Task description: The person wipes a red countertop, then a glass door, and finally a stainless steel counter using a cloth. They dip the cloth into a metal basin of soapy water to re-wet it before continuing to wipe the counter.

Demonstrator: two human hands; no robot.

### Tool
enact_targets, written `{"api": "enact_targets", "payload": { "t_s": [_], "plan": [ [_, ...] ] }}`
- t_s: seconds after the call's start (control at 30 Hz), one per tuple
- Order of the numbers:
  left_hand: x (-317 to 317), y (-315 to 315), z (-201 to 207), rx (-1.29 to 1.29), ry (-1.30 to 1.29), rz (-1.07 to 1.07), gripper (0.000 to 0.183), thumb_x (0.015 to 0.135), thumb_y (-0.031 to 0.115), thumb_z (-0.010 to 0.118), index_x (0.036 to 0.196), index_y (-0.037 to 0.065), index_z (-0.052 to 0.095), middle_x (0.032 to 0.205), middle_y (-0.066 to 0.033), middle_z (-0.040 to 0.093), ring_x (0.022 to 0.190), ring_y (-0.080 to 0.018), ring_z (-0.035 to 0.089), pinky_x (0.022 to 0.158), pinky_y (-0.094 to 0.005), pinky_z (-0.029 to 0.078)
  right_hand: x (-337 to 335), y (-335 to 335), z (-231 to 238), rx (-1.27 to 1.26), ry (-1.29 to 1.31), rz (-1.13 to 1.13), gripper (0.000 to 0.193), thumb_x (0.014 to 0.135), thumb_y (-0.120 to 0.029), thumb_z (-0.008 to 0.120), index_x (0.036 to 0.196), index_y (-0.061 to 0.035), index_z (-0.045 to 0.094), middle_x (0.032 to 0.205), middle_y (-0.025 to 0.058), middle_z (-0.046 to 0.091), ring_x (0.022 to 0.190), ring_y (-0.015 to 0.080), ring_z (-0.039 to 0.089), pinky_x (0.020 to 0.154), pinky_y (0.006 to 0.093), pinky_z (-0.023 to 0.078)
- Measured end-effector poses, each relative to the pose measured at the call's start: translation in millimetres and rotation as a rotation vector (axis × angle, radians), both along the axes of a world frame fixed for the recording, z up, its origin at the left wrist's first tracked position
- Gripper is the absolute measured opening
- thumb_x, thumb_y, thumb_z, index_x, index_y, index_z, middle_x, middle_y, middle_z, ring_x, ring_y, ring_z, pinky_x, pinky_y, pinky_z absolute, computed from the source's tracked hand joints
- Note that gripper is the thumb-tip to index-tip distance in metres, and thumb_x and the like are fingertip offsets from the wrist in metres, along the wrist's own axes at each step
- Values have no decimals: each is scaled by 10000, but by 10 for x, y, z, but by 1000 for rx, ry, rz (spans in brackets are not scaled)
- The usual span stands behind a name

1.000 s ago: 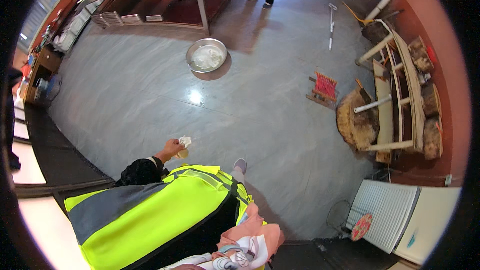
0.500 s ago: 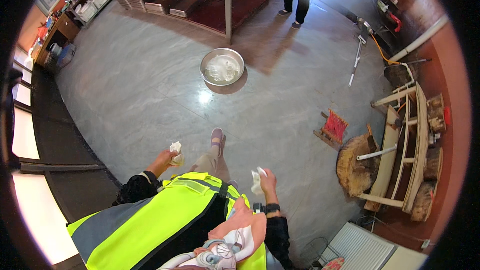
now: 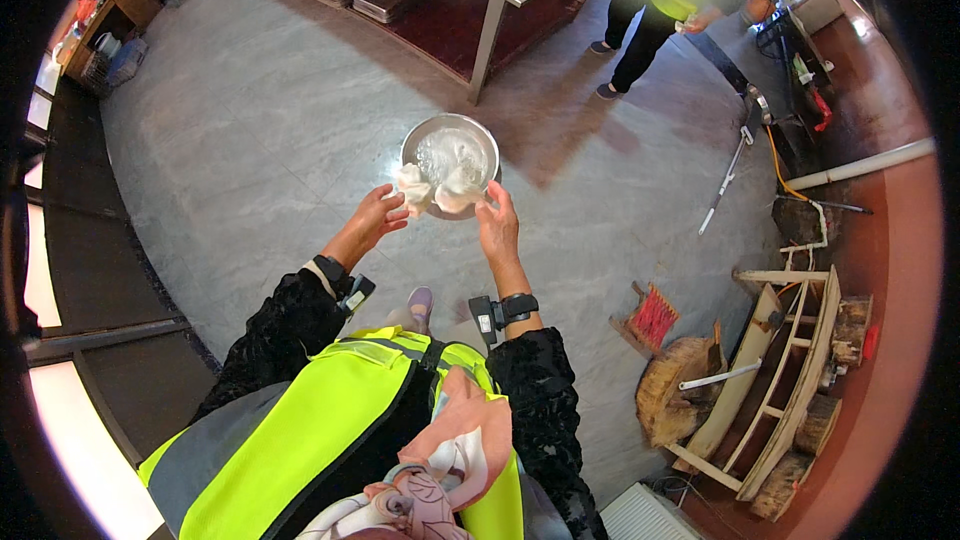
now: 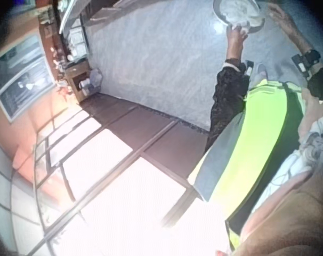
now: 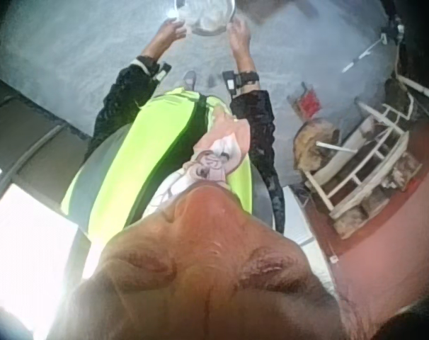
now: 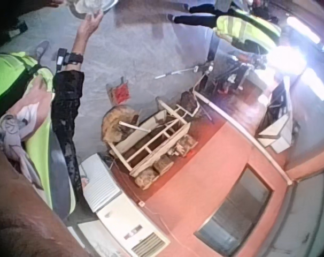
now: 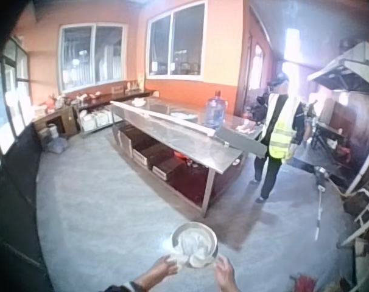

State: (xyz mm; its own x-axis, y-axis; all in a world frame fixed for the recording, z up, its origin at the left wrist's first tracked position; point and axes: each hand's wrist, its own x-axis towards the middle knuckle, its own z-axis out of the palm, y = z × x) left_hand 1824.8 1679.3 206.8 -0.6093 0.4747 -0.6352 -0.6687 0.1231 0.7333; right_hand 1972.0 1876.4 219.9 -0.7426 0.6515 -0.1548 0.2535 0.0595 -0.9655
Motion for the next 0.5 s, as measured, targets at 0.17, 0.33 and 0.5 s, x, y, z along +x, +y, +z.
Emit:
{"api": "enact_targets", "payload": {
  "t_s": [0.17,0.33,0.5],
  "plan": [
    [-266,373,-143,-35,-26,-41,557,974,278,643,1412,10,426,1158,-127,656,980,-247,681,812,-391,569,10,421,-518,41,-182,160,347,943,-159,611,1253,-5,614,1155,125,679,992,194,677,837,313,524],
    [-143,139,-628,-156,-87,-50,250,1015,227,550,1175,44,612,1032,-75,686,865,-186,696,723,-337,559,304,950,-1375,99,-466,289,237,909,-140,612,1095,-10,681,932,77,728,804,154,697,736,304,543],
    [57,-233,-838,-339,-212,139,229,984,122,563,1195,36,592,960,-93,715,747,-179,706,671,-333,573,240,1681,-1595,202,-622,443,223,883,-142,605,1056,-37,698,913,90,736,793,185,707,752,328,551]
  ]
}}
